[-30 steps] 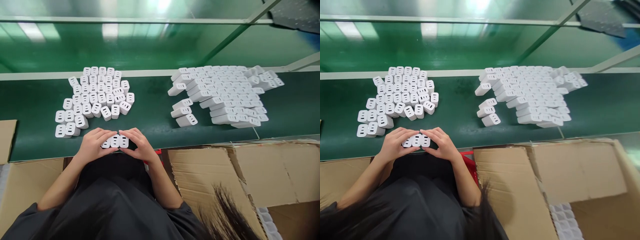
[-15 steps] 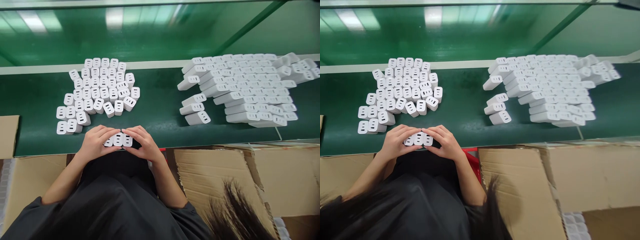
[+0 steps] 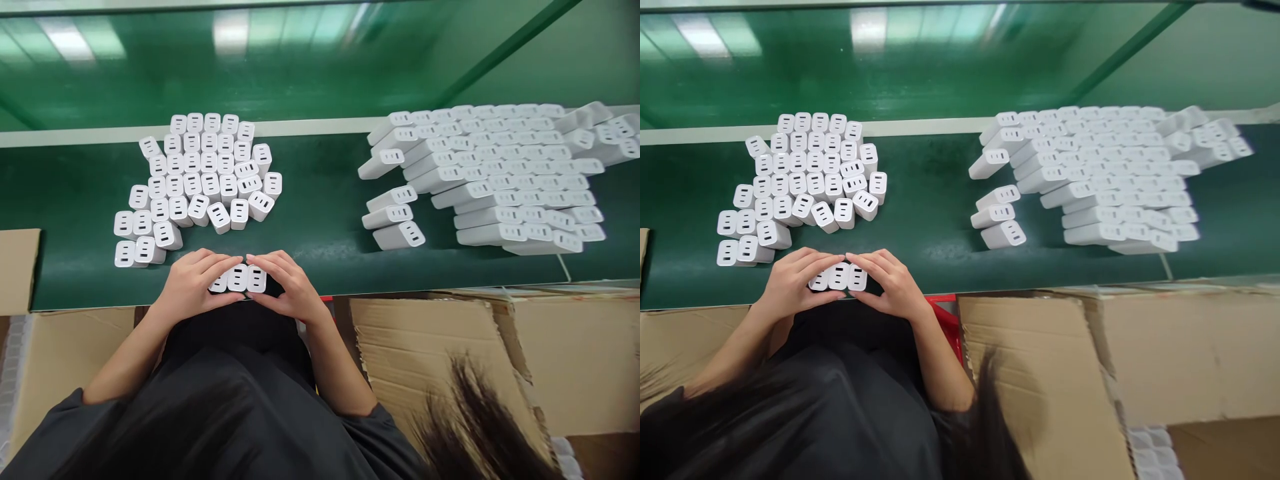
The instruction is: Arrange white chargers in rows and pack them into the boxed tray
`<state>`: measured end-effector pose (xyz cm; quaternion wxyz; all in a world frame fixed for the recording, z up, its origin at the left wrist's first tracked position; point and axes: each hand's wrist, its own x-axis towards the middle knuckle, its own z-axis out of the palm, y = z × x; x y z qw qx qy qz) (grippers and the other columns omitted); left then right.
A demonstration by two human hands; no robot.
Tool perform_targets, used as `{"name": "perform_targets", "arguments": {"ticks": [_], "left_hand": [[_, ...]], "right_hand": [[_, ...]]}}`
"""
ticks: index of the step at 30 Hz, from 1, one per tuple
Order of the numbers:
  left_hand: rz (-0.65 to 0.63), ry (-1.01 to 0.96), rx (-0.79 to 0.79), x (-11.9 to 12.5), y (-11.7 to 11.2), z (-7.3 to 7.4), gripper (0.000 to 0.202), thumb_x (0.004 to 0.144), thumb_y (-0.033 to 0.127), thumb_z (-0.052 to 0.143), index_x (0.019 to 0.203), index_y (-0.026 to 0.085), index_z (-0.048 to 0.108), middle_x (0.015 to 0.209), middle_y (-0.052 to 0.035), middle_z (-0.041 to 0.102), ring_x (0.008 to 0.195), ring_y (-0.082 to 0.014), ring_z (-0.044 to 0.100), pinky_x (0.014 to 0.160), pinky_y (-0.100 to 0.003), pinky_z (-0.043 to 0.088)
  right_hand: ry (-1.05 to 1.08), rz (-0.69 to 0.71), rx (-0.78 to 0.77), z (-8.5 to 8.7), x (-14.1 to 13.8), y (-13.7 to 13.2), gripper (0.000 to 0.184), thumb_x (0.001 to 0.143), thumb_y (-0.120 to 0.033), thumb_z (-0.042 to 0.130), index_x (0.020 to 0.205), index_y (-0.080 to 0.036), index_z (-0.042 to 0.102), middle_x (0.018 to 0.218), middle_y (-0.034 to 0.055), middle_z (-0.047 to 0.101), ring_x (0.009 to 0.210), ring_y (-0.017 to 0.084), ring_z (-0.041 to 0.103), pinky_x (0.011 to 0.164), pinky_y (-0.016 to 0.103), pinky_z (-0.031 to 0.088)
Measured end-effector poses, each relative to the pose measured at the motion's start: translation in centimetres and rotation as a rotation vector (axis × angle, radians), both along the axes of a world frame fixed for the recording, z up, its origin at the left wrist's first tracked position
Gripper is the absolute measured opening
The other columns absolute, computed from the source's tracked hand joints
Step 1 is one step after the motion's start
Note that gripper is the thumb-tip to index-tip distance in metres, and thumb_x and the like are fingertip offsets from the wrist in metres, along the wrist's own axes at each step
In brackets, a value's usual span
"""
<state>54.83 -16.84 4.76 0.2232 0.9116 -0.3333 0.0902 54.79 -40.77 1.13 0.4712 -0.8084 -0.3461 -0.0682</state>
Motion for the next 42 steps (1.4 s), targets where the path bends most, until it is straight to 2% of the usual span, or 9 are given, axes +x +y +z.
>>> {"name": "perform_targets", "arguments": {"ticks": [8,18,21,24,27,31,34,37,42], "left_hand": [[-0.004,-0.007,0.212,0.1,-0.5,2.2,0.06,0.087,0.061,0.059,0.131,0.02,0.06,0.124,-0.01,0.068,0.11,-0.0282,0.062,0.09,-0.041,0.047],[-0.024,-0.024,0.151,0.5,-0.9,1.4,0.049,0.09,0.055,0.06,0.124,0.02,0.063,0.109,-0.0047,0.073,0.09,-0.019,0.067,0.076,-0.031,0.048],[-0.018,-0.081,0.143,0.5,-0.7,1.1,0.044,0.089,0.051,0.062,0.121,0.02,0.063,0.102,-0.0032,0.074,0.083,-0.0171,0.066,0.072,-0.03,0.048],[-0.022,-0.146,0.135,0.7,-0.6,0.7,0.042,0.089,0.049,0.063,0.12,0.019,0.063,0.099,-0.0023,0.074,0.08,-0.0161,0.066,0.071,-0.029,0.047],[-0.029,-0.183,0.126,0.8,-0.4,0.3,0.042,0.089,0.048,0.064,0.12,0.02,0.063,0.099,-0.0018,0.074,0.082,-0.0161,0.067,0.073,-0.028,0.047],[-0.007,-0.202,0.123,0.8,-0.3,0.0,0.042,0.089,0.049,0.064,0.121,0.02,0.063,0.098,-0.0014,0.074,0.082,-0.0157,0.068,0.073,-0.027,0.047],[0.008,-0.22,0.119,0.8,-0.4,-0.2,0.042,0.09,0.049,0.063,0.12,0.021,0.063,0.097,-0.0013,0.074,0.081,-0.0156,0.067,0.071,-0.028,0.046],[0.008,-0.228,0.116,0.8,-0.4,-0.4,0.041,0.09,0.049,0.062,0.119,0.02,0.064,0.096,-0.0013,0.074,0.08,-0.0151,0.067,0.071,-0.028,0.046],[0.003,-0.227,0.112,0.8,-0.3,-0.6,0.042,0.092,0.05,0.06,0.12,0.02,0.063,0.096,-0.0022,0.074,0.082,-0.0161,0.067,0.071,-0.027,0.046]], "right_hand": [[-0.001,0.0,0.003,0.1,0.0,0.1,0.071,0.089,-0.034,0.07,0.151,-0.033,0.033,0.13,0.0068,0.063,0.108,0.024,0.06,0.092,0.045,0.053],[-0.014,-0.028,0.05,0.4,-0.1,0.4,0.059,0.09,-0.03,0.067,0.144,-0.03,0.044,0.125,0.0075,0.064,0.108,0.023,0.061,0.093,0.042,0.053],[-0.062,-0.215,0.032,0.7,0.1,-0.4,0.05,0.09,-0.032,0.066,0.138,-0.026,0.051,0.12,0.008,0.066,0.106,0.022,0.062,0.092,0.039,0.052],[-0.127,-0.56,-0.052,1.4,1.5,-3.0,0.042,0.092,-0.036,0.062,0.131,-0.024,0.056,0.12,0.0092,0.066,0.109,0.024,0.062,0.096,0.04,0.049],[-0.15,-0.837,-0.186,2.5,4.2,-6.6,0.041,0.093,-0.04,0.058,0.13,-0.022,0.056,0.122,0.0097,0.067,0.112,0.026,0.061,0.1,0.042,0.045],[-0.063,-1.085,-0.447,3.4,8.0,-10.0,0.042,0.093,-0.04,0.053,0.129,-0.019,0.057,0.125,0.0115,0.066,0.121,0.03,0.054,0.106,0.046,0.038],[0.058,-1.135,-0.64,3.5,9.3,-10.9,0.049,0.092,-0.037,0.051,0.135,-0.014,0.054,0.134,0.0158,0.059,0.129,0.034,0.047,0.108,0.049,0.035],[0.133,-1.081,-0.776,3.3,9.4,-11.5,0.065,0.093,-0.045,0.048,0.15,-0.016,0.038,0.151,0.0179,0.044,0.136,0.037,0.039,0.108,0.052,0.036],[0.192,-1.044,-0.844,3.5,9.8,-13.3,0.076,0.091,-0.059,0.049,0.155,-0.021,0.032,0.161,0.0146,0.026,0.144,0.04,0.027,0.111,0.058,0.032]]}}
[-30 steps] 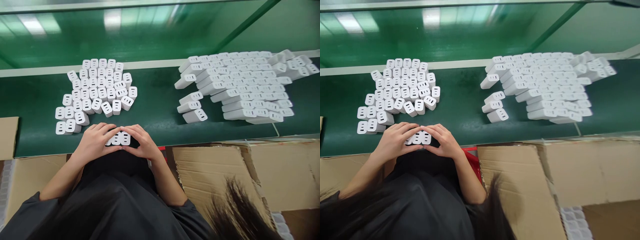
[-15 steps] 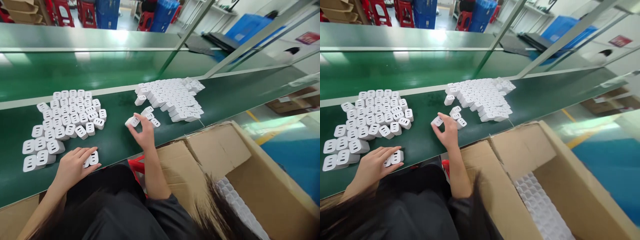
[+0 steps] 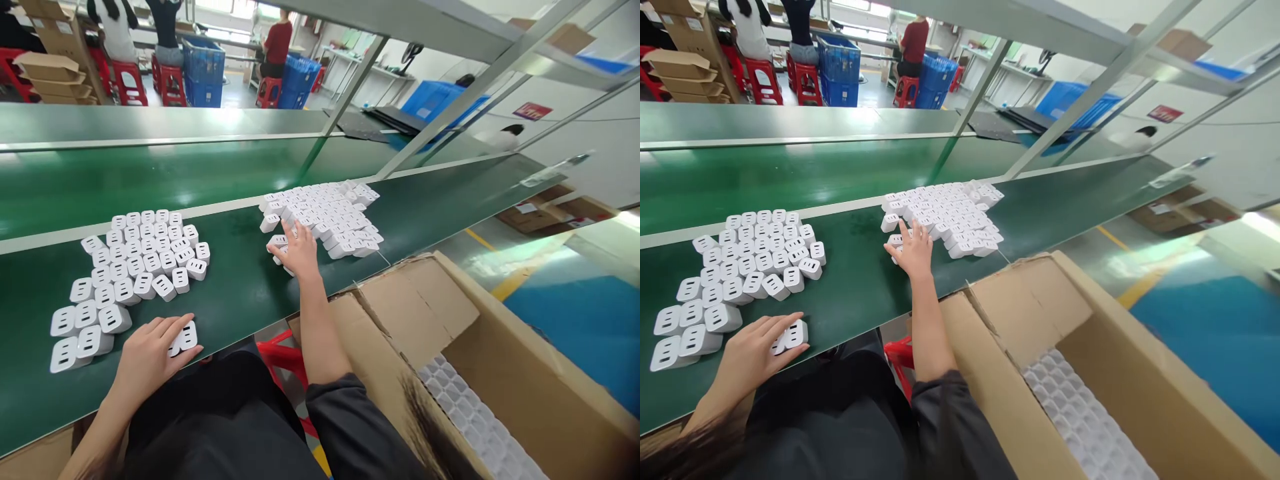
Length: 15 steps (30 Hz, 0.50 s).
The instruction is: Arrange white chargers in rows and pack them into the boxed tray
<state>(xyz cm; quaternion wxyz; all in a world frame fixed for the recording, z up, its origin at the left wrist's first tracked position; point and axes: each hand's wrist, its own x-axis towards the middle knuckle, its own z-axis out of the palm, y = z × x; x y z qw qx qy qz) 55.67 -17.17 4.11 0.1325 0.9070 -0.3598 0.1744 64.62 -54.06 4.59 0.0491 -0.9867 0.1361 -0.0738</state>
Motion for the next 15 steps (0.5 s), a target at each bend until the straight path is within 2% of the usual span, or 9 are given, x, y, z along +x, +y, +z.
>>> {"name": "perform_targets", "arguments": {"ticks": [5,8,11,15], "left_hand": [[0.016,-0.017,-0.015,0.0,0.1,-0.4,0.042,0.092,0.05,0.059,0.121,0.02,0.063,0.094,-0.0025,0.074,0.08,-0.0164,0.067,0.07,-0.027,0.045],[0.018,-0.022,-0.017,0.1,0.1,-0.6,0.043,0.092,0.051,0.059,0.121,0.02,0.063,0.094,-0.0019,0.074,0.08,-0.0158,0.067,0.071,-0.027,0.045],[0.016,-0.02,-0.028,0.1,0.0,-0.6,0.042,0.091,0.051,0.06,0.121,0.021,0.063,0.094,-0.002,0.074,0.08,-0.0158,0.067,0.072,-0.027,0.046],[0.012,-0.011,-0.034,0.1,-0.1,-0.3,0.041,0.091,0.049,0.06,0.12,0.02,0.064,0.092,-0.0027,0.074,0.078,-0.016,0.068,0.07,-0.027,0.046]], "right_hand": [[0.083,0.048,0.099,0.7,0.7,-1.1,0.074,0.089,-0.057,0.055,0.151,-0.019,0.041,0.155,0.014,0.039,0.142,0.036,0.032,0.111,0.048,0.038],[0.074,0.084,0.201,1.1,0.5,-1.4,0.076,0.087,-0.063,0.055,0.149,-0.021,0.043,0.157,0.0118,0.036,0.144,0.034,0.031,0.114,0.048,0.035],[0.11,0.088,0.301,1.7,0.5,-2.1,0.074,0.09,-0.069,0.046,0.147,-0.023,0.046,0.159,0.009,0.033,0.143,0.032,0.036,0.114,0.045,0.036],[0.232,0.058,0.289,2.3,1.6,-3.0,0.081,0.089,-0.072,0.043,0.149,-0.019,0.045,0.161,0.0117,0.028,0.144,0.034,0.035,0.108,0.043,0.043]]}}
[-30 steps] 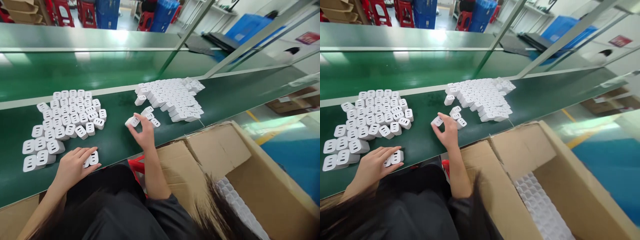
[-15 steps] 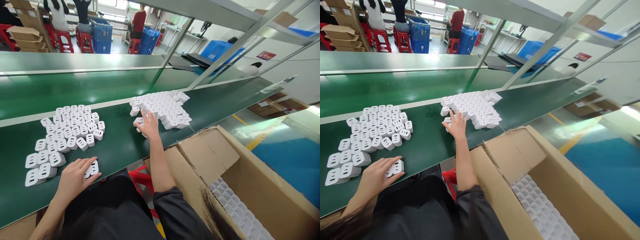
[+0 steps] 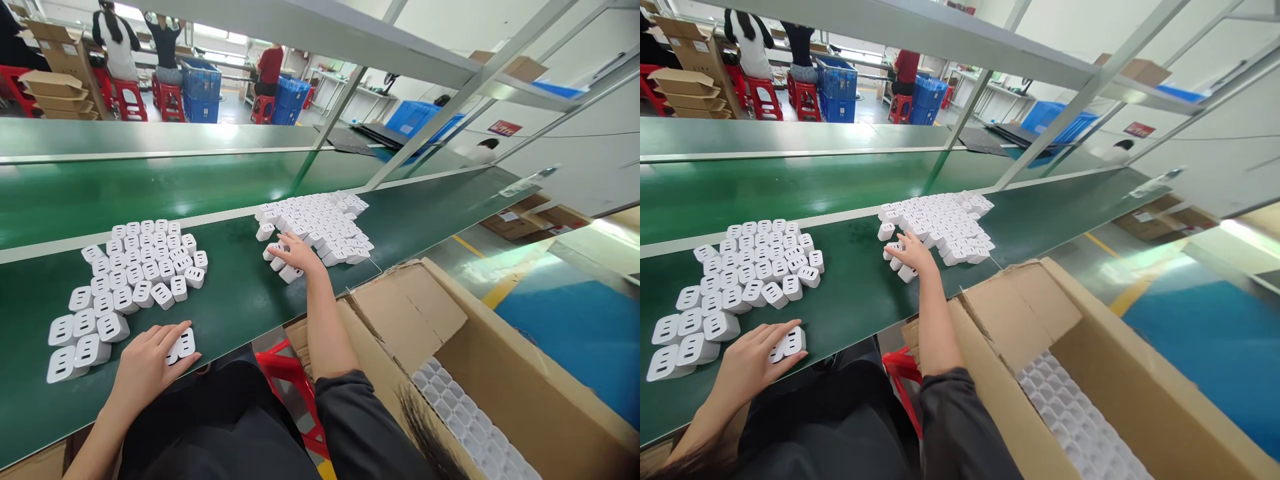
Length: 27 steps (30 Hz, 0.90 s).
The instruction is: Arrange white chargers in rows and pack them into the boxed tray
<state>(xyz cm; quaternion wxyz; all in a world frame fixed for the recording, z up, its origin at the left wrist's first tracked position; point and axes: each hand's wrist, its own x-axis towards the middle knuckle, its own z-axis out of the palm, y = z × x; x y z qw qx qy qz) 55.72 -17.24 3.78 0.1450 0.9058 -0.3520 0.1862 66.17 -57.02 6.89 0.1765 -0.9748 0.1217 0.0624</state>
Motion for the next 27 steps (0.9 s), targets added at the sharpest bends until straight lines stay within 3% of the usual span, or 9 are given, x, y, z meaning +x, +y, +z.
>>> {"name": "perform_targets", "arguments": {"ticks": [4,8,13,18,27], "left_hand": [[0.006,-0.011,-0.004,0.0,-0.1,0.1,0.041,0.092,0.05,0.059,0.119,0.02,0.064,0.091,-0.0031,0.074,0.076,-0.0166,0.067,0.068,-0.028,0.046],[0.011,-0.007,-0.004,0.1,-0.1,0.0,0.04,0.092,0.049,0.058,0.118,0.019,0.065,0.093,-0.003,0.075,0.077,-0.0163,0.068,0.068,-0.027,0.047],[0.005,-0.02,-0.004,0.2,-0.1,0.0,0.039,0.092,0.048,0.059,0.118,0.019,0.065,0.09,-0.0021,0.074,0.076,-0.0154,0.068,0.067,-0.026,0.046],[0.018,-0.015,-0.024,0.1,-0.1,0.0,0.039,0.093,0.049,0.058,0.117,0.02,0.066,0.09,-0.0026,0.075,0.075,-0.0156,0.068,0.067,-0.026,0.046],[0.018,-0.02,0.005,0.2,0.0,-0.1,0.039,0.093,0.049,0.056,0.117,0.02,0.066,0.089,-0.0043,0.075,0.074,-0.0168,0.068,0.065,-0.027,0.046]], "right_hand": [[-0.007,0.034,-0.033,-0.1,1.3,0.6,0.086,0.088,-0.072,0.046,0.156,-0.021,0.031,0.162,0.0128,0.025,0.145,0.033,0.034,0.108,0.043,0.043],[-0.1,0.065,-0.169,-1.0,2.1,2.0,0.089,0.087,-0.073,0.048,0.158,-0.025,0.023,0.164,0.0116,0.02,0.146,0.039,0.03,0.112,0.052,0.037],[-0.082,0.231,-0.258,-2.4,3.1,2.5,0.068,0.097,-0.061,0.036,0.156,-0.027,0.03,0.166,0.0048,0.014,0.151,0.032,0.019,0.119,0.053,0.027],[-0.09,0.19,-0.306,-3.0,3.4,1.5,0.056,0.101,-0.043,0.031,0.155,-0.025,0.033,0.166,0.0057,0.013,0.152,0.032,0.014,0.12,0.061,0.018],[-0.074,0.177,-0.322,-3.3,5.1,-1.1,0.055,0.102,-0.04,0.027,0.155,-0.028,0.031,0.167,0.0051,0.01,0.153,0.031,0.008,0.119,0.064,0.011]]}}
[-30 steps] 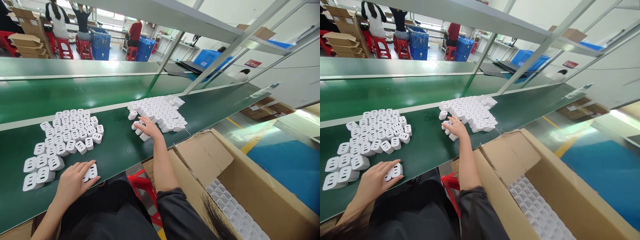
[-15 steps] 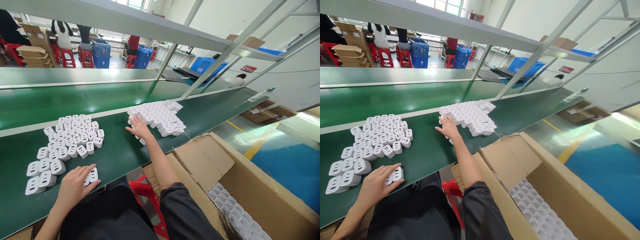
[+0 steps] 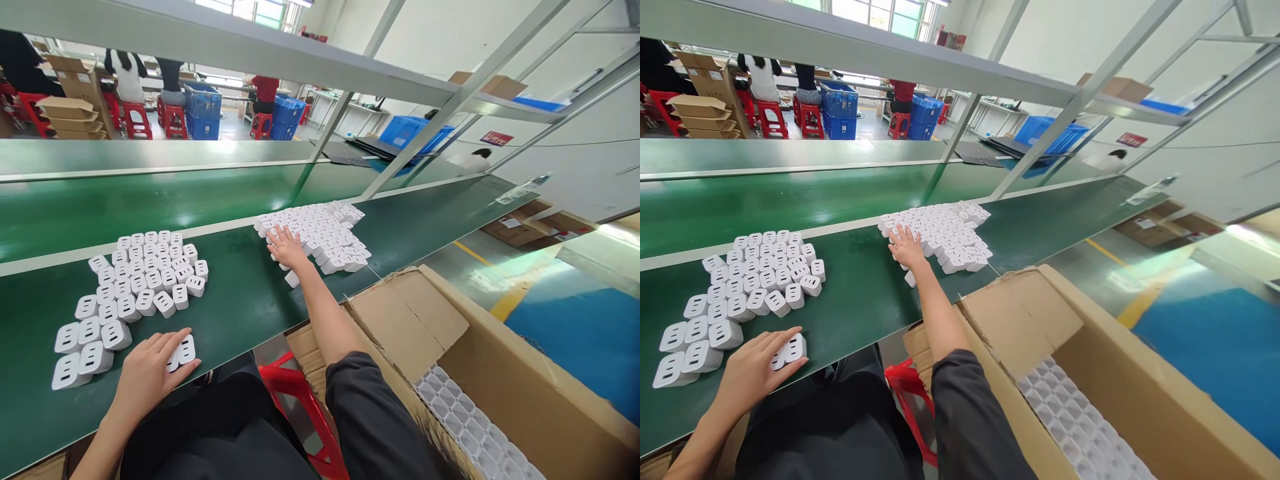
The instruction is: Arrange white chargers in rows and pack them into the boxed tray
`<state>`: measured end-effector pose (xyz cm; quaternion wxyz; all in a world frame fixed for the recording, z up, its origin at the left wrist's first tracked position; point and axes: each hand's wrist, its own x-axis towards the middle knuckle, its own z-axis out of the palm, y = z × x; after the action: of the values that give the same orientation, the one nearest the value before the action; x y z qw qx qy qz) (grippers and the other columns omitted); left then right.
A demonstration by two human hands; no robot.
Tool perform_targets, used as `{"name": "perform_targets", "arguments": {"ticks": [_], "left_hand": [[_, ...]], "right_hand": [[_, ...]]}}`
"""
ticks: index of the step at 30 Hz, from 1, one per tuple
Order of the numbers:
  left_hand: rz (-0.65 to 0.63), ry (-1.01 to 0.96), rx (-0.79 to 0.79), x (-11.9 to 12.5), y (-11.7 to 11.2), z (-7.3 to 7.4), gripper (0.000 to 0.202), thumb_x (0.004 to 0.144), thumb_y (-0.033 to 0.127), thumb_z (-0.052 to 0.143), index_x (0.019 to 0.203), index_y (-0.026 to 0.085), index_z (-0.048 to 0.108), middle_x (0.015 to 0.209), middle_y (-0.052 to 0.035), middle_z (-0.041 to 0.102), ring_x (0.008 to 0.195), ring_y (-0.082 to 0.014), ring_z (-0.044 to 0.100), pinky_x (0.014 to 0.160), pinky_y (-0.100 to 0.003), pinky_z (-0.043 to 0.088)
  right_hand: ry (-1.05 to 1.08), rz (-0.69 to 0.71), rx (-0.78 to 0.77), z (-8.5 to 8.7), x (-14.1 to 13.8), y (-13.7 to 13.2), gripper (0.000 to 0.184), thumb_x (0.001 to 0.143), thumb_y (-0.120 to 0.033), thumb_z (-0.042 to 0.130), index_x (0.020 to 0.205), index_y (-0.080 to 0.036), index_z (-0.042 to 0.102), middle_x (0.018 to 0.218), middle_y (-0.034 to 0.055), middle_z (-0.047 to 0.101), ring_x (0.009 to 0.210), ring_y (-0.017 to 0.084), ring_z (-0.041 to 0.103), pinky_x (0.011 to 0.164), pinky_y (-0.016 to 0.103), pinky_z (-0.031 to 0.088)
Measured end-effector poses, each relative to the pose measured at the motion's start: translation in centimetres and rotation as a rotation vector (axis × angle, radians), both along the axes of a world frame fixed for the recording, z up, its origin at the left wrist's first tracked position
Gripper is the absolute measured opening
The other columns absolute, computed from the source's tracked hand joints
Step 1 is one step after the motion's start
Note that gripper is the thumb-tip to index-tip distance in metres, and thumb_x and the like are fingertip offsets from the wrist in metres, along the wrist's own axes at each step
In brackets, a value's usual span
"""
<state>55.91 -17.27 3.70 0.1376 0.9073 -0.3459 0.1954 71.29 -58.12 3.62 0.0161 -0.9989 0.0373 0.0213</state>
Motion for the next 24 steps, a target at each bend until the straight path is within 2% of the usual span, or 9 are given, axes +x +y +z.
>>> {"name": "perform_targets", "arguments": {"ticks": [5,9,12,15,19,21,24], "left_hand": [[0.01,-0.013,-0.005,-0.1,0.0,0.0,0.039,0.093,0.049,0.057,0.118,0.019,0.065,0.089,-0.0029,0.075,0.074,-0.0163,0.068,0.065,-0.027,0.046],[0.02,-0.005,-0.009,-0.1,0.0,0.1,0.039,0.094,0.048,0.055,0.118,0.019,0.064,0.088,-0.0031,0.074,0.074,-0.0164,0.068,0.066,-0.027,0.046],[0.006,-0.002,-0.026,-0.1,-0.1,0.2,0.038,0.093,0.048,0.057,0.117,0.02,0.065,0.087,-0.0025,0.074,0.073,-0.016,0.068,0.064,-0.027,0.046],[0.023,0.008,-0.029,-0.1,0.0,0.1,0.038,0.093,0.048,0.057,0.117,0.021,0.066,0.086,-0.0026,0.074,0.071,-0.0159,0.068,0.061,-0.027,0.045],[0.041,0.005,-0.017,-0.2,0.1,-0.2,0.038,0.094,0.048,0.055,0.12,0.022,0.065,0.087,-0.004,0.074,0.073,-0.0167,0.068,0.061,-0.027,0.045],[0.04,0.008,-0.023,-0.1,0.1,-0.4,0.039,0.094,0.048,0.055,0.121,0.022,0.065,0.088,-0.0044,0.074,0.074,-0.0173,0.068,0.061,-0.026,0.045],[0.036,0.02,-0.026,-0.1,0.1,-0.4,0.039,0.094,0.048,0.055,0.122,0.022,0.064,0.089,-0.0042,0.074,0.075,-0.0178,0.068,0.063,-0.026,0.045]], "right_hand": [[0.012,0.025,0.022,0.7,1.0,-1.0,0.059,0.1,-0.048,0.033,0.156,-0.032,0.026,0.166,0.0019,0.014,0.153,0.03,0.011,0.121,0.061,0.013],[-0.09,0.002,0.061,1.7,0.3,-1.8,0.067,0.1,-0.053,0.03,0.159,-0.024,0.016,0.167,0.0073,0.008,0.153,0.032,0.009,0.119,0.062,0.015],[-0.092,0.002,0.095,1.6,-0.4,-1.9,0.066,0.1,-0.047,0.029,0.158,-0.016,0.023,0.166,0.0125,0.012,0.152,0.034,0.012,0.119,0.062,0.017],[-0.035,0.036,0.108,0.8,-0.6,-1.5,0.06,0.101,-0.035,0.026,0.156,-0.011,0.028,0.164,0.0148,0.019,0.151,0.032,0.018,0.12,0.058,0.02],[-0.025,0.08,0.114,0.3,-0.3,-0.5,0.058,0.099,-0.021,0.023,0.155,-0.013,0.029,0.163,0.0108,0.023,0.152,0.024,0.02,0.122,0.052,0.017],[-0.029,0.087,0.115,0.9,-0.3,-0.2,0.057,0.099,-0.022,0.025,0.156,-0.016,0.028,0.164,0.0086,0.022,0.152,0.022,0.019,0.122,0.052,0.015],[-0.048,0.064,0.114,2.6,-1.2,-0.3,0.059,0.101,-0.034,0.031,0.157,-0.019,0.024,0.165,0.0081,0.019,0.152,0.025,0.017,0.122,0.054,0.016]]}}
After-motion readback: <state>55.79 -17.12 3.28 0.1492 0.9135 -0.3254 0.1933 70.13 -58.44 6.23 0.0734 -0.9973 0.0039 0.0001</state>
